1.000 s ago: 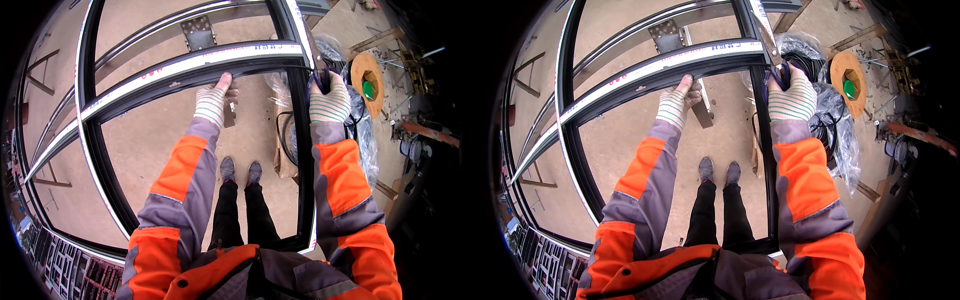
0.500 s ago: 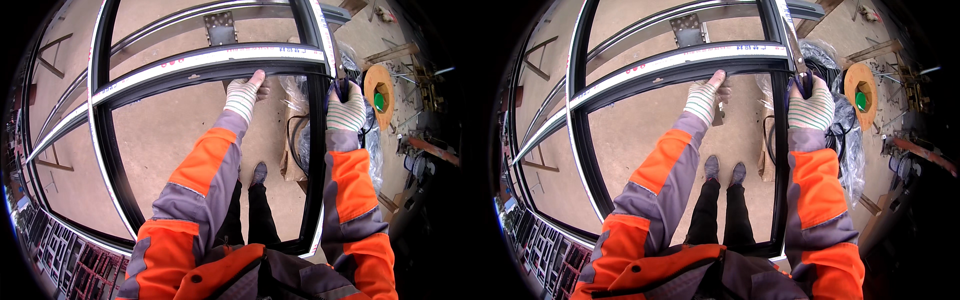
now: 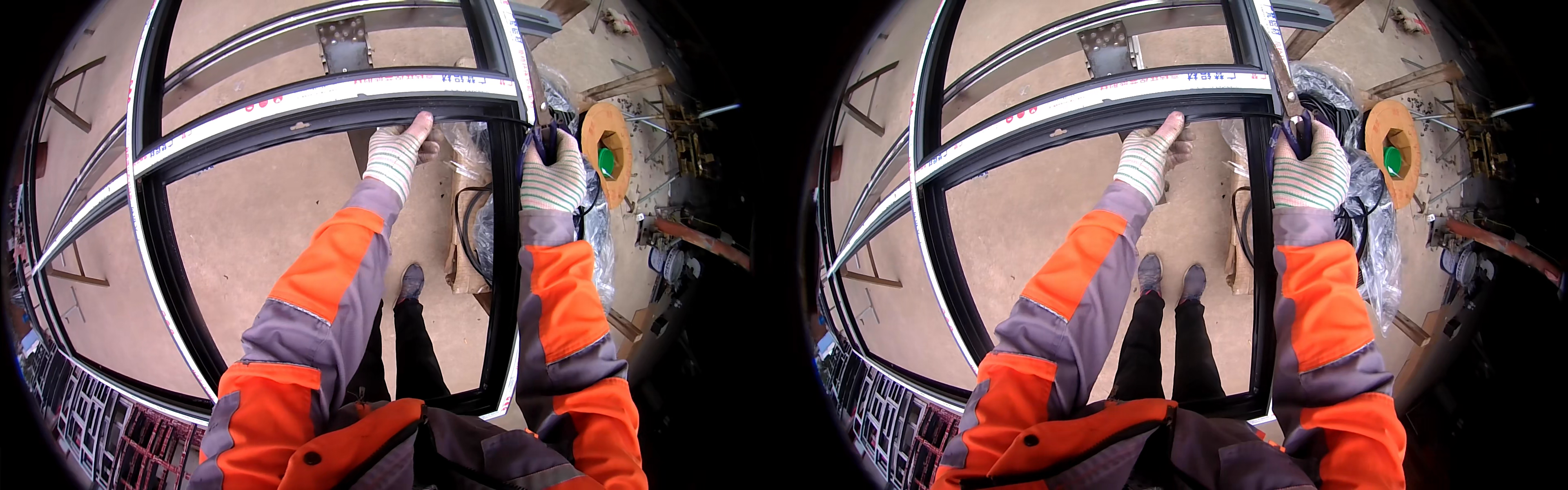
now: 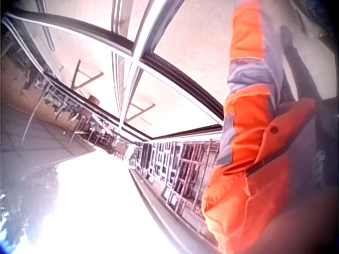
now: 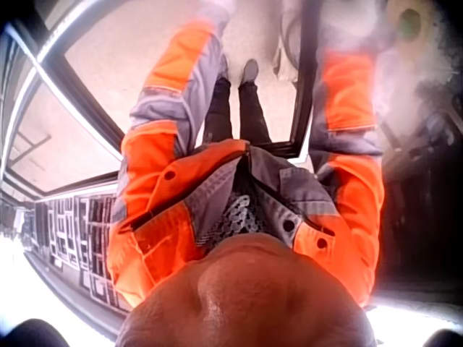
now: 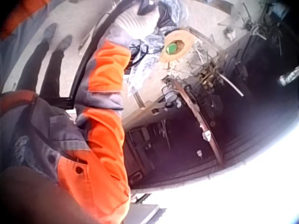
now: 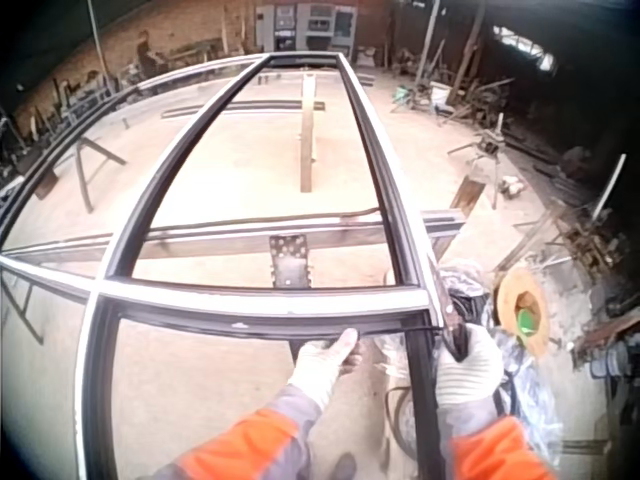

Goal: The person installs a black rubber seal into the groove of a white window frame. Using shears, they cut the seal to fit the frame's dimensions and press it into place along the edges.

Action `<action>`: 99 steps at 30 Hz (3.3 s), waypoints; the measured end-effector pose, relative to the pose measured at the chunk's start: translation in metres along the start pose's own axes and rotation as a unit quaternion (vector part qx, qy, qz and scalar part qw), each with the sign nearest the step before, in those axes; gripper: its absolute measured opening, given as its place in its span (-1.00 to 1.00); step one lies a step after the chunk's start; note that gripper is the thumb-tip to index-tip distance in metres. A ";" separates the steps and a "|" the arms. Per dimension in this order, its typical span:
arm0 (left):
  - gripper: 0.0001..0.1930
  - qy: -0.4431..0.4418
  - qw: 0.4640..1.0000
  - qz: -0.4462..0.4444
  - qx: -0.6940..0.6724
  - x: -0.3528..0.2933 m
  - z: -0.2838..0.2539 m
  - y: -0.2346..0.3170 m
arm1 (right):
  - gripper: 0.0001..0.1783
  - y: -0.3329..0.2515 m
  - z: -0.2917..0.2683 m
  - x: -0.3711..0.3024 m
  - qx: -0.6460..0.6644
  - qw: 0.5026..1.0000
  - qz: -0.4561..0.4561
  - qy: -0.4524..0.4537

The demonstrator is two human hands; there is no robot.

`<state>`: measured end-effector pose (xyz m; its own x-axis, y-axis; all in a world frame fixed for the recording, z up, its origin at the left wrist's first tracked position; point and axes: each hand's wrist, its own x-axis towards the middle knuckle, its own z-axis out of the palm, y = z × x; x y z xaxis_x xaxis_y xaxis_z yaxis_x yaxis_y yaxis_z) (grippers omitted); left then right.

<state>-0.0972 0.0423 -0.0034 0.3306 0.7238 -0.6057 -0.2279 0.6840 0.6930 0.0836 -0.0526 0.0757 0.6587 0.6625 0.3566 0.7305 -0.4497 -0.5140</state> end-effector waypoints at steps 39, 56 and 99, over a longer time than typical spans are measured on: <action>-0.78 -0.005 0.999 0.048 -0.008 0.003 0.065 -0.014 | -0.65 -0.001 -0.004 0.001 -0.036 0.994 -0.096 -0.026; -0.66 0.017 0.996 0.074 0.041 0.002 -0.011 0.002 | -0.66 0.005 0.009 -0.003 0.005 0.998 -0.065 -0.009; -0.71 0.146 0.981 0.126 0.030 -0.032 -0.116 0.045 | -0.67 0.021 0.018 -0.002 0.008 0.997 -0.067 -0.028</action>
<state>-0.2242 0.0599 0.0019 -0.0068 0.8706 -0.4919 -0.2108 0.4796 0.8518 0.0948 -0.0525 0.0500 0.5439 0.7483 0.3797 0.8082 -0.3453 -0.4770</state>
